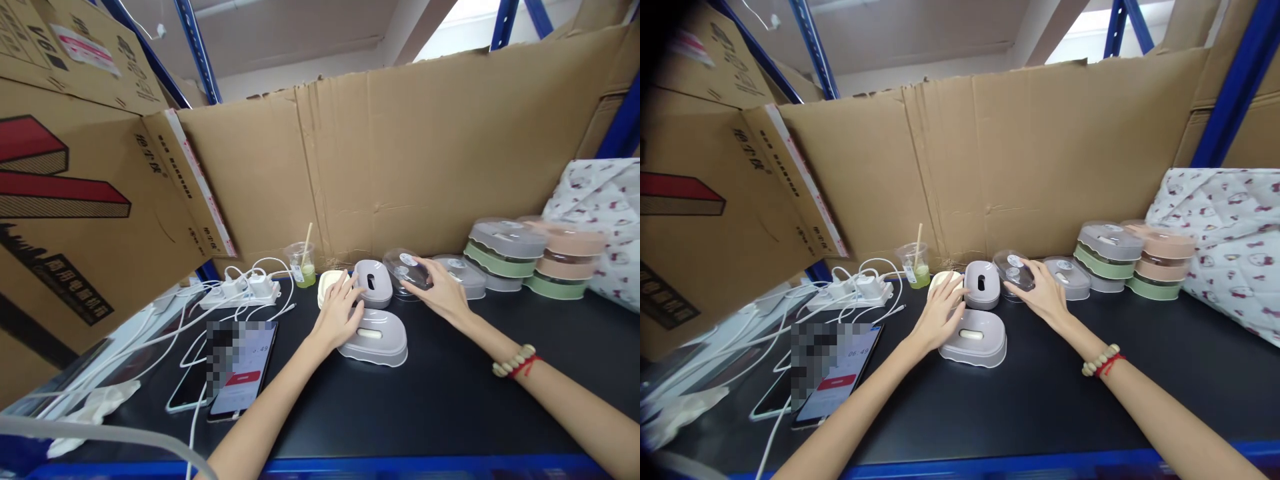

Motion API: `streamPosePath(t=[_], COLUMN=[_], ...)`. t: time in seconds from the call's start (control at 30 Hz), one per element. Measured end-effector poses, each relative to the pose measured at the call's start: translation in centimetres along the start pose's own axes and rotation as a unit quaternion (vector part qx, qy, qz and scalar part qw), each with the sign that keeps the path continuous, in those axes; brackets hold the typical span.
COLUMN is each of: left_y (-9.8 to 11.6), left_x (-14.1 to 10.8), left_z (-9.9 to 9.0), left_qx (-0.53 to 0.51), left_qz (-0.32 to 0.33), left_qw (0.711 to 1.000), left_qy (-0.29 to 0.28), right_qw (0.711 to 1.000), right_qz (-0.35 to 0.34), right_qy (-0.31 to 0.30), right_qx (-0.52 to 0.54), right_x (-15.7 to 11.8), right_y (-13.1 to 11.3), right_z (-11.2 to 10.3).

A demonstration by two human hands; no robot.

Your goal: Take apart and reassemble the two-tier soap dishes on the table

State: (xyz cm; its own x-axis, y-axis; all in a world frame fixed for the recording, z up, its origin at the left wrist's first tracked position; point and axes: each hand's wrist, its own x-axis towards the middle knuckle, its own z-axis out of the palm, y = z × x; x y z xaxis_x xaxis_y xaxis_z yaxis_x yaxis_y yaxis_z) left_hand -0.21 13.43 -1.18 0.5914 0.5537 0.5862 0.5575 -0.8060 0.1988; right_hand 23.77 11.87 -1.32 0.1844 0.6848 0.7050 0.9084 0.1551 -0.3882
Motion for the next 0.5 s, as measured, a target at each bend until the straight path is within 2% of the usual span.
streamPosePath(t=[0.07, 0.13, 0.3, 0.5], left_y=[-0.1, -0.1, 0.1, 0.5], left_x=[0.1, 0.3, 0.4, 0.3], left_z=[0.1, 0.3, 0.4, 0.3], left_qx=[-0.031, -0.058, -0.089, -0.091], left_qz=[-0.038, -0.079, -0.124, -0.126], left_qw=[0.997, 0.990, 0.982, 0.977], left_qy=[-0.067, -0.101, -0.115, -0.146], right_qw=[0.999, 0.996, 0.994, 0.998], right_qz=[0.028, 0.039, 0.026, 0.012], right_qy=[-0.003, -0.005, 0.001, -0.024], right_qx=[-0.042, -0.078, -0.111, -0.059], right_x=[0.0, -0.2, -0.6, -0.5], right_y=[1.1, 2.0, 2.9, 2.5], right_z=[0.9, 1.8, 2.8, 2.2])
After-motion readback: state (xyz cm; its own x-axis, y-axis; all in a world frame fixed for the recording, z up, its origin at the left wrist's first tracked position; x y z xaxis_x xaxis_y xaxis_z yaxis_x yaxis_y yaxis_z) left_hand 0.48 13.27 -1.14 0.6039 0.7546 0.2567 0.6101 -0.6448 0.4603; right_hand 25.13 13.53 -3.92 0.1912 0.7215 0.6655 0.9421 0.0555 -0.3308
